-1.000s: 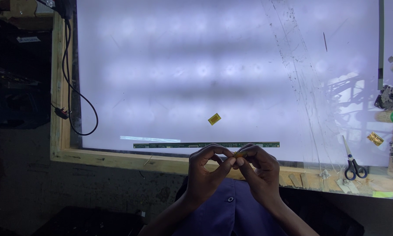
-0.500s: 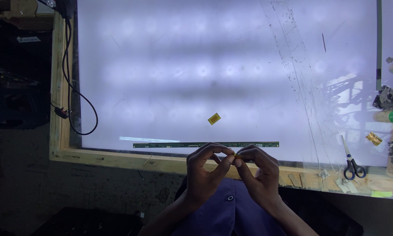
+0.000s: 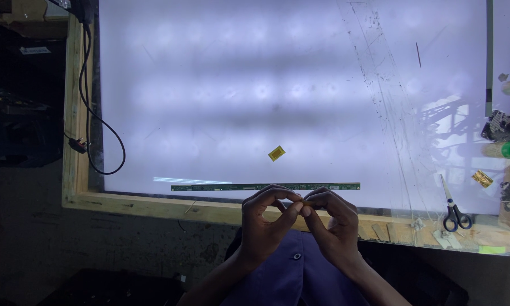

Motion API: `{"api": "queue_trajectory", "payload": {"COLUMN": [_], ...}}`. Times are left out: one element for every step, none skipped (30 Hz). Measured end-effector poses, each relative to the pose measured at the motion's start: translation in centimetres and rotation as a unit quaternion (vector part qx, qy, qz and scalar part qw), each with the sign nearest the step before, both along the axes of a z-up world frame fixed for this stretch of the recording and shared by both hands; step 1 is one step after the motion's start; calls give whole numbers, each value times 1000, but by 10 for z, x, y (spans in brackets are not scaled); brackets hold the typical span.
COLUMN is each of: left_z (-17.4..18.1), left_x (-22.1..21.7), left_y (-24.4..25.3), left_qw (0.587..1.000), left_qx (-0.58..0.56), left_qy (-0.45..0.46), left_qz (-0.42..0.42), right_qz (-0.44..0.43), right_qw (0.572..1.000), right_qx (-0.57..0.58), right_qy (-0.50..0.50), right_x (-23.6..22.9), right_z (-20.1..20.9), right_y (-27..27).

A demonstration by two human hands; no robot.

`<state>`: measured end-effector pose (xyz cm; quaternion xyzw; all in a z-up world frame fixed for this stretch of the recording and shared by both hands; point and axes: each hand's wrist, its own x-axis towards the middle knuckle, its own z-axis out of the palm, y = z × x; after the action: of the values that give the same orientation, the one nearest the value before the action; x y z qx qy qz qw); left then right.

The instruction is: Applying small pieces of adhesive tape to a circuit board strip on a light table

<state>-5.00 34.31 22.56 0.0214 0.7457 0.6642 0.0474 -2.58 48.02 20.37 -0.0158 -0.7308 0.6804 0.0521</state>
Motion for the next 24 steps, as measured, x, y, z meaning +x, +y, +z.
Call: {"api": "queue_trajectory", "payload": {"left_z": [1,2,2,-1,-3,-6,-8,-9,-10,-11,-10,-10,-11,-11,-12,-12,-12,-12,-12,-12,-11,-13,-15,-17], "left_x": [1,3,-1,-2,0,1,1,1,1,-2,-1,-1,0,1,0,1,1,2,2,1,2,3,3,3], "left_y": [-2,-2,-2,0,0,0,2,2,-1,3,3,1,2,1,1,-1,-1,0,-1,-2,-2,-3,-4,-5], "left_qw": [1000,1000,1000,1000,999,999,999,999,998,998,998,998,998,999,999,999,999,1000,999,1000,999,999,998,994], "left_qx": [9,-6,-19,-6,-17,-28,-22,-24,-31,-30,-16,-2,-9,-7,-4,-12,-12,-13,-16,-4,10,9,34,58], "left_qy": [0,-12,-20,-17,-29,-41,-41,-48,-52,-49,-52,-56,-55,-46,-36,-35,-30,-25,-25,-28,-33,-34,-61,-87], "left_qz": [-4,7,3,-16,0,16,8,9,15,13,14,14,26,23,17,26,18,9,13,10,5,7,5,3], "right_qz": [-4,6,2,-17,-4,9,1,5,15,13,3,-8,4,-2,-10,-1,0,1,4,9,12,14,5,-4], "right_qw": [1000,1000,1000,1000,1000,1000,1000,1000,1000,1000,1000,999,999,999,999,999,999,999,999,999,999,999,999,1000], "right_qx": [9,1,-4,9,7,5,11,3,-11,-9,5,20,12,18,25,18,21,25,22,28,36,35,28,22], "right_qy": [0,2,8,11,9,8,8,4,2,5,-14,-34,-33,-34,-35,-33,-34,-35,-34,-30,-28,-28,-24,-20], "right_x": [-1,-2,-4,-5,-4,-4,-2,-1,-3,-1,-1,0,2,3,2,3,3,4,3,2,3,5,5,6], "right_z": [2,4,7,6,5,4,3,2,0,-1,-1,-2,-3,-5,-6,-6,-6,-5,-5,-6,-6,-9,-12,-15], "right_y": [-2,-2,-2,1,1,1,4,4,2,5,4,3,4,4,3,1,1,2,1,1,1,1,2,2]}}
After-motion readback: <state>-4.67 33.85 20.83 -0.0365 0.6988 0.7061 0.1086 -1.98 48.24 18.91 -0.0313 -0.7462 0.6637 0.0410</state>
